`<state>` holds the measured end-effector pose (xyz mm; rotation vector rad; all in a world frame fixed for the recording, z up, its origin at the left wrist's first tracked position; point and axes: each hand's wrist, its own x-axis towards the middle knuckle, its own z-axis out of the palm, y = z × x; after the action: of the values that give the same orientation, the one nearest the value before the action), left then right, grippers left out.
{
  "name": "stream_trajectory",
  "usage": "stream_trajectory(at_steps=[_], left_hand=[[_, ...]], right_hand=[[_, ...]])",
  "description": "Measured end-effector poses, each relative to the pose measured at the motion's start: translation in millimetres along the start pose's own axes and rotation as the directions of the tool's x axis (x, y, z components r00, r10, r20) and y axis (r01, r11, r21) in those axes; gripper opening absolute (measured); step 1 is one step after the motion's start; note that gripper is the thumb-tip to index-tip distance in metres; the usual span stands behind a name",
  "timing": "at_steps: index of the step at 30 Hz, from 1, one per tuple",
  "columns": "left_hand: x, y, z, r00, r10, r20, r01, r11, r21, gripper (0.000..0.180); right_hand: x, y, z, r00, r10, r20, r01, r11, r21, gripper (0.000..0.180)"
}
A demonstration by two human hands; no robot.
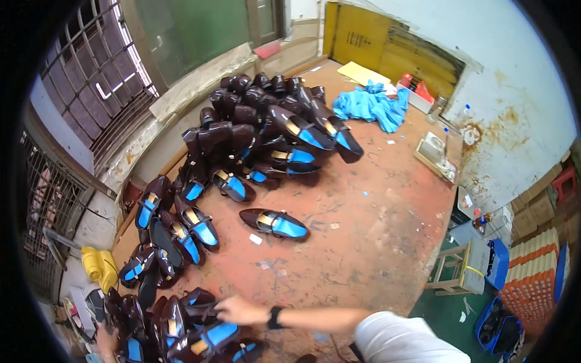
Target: The worker is assembling footwear by inserting insoles into finished shoe uppers and then inspecting and stacking them.
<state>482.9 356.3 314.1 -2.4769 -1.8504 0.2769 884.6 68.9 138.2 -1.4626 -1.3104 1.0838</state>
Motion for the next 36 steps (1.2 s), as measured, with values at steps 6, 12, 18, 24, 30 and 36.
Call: stream_trajectory(at_steps=[6,12,18,24,30,36], left_hand=[[-35,257,-56,0.899,0.436,-0.03,-0.38,0.746,-0.546,0.05],[-48,521,2,0.767,0.583,0.266,0.223,0.147,-0.964,0.063],[37,704,81,0.816,0.383,0.433,0.569,-0.399,-0.719,0.111],[95,773,94,0.787,0.076,0.612,0.606,-0.277,-0.746,0.138],[86,830,37,0.964,-0.045,-0.264,-0.191,0.575,-0.796,0.056],[193,858,-98,0.414,0.349,-0.841,-0.707,0.705,-0.055,0.053]], right_hand=[[-153,44,-280,0.772,0.369,-0.518,-0.158,0.9,0.406,0.02],[-204,115,-538,0.581,0.546,-0.604,-0.194,0.813,0.548,0.041],[-109,175,-680,0.681,0.585,-0.441,-0.215,0.735,0.643,0.07],[46,171,-757,0.744,0.194,-0.64,-0.175,0.98,0.094,0.103],[165,134,-779,0.928,0.103,-0.357,-0.268,0.85,-0.453,0.107],[142,154,-752,0.945,-0.112,-0.308,-0.174,0.624,-0.761,0.091]])
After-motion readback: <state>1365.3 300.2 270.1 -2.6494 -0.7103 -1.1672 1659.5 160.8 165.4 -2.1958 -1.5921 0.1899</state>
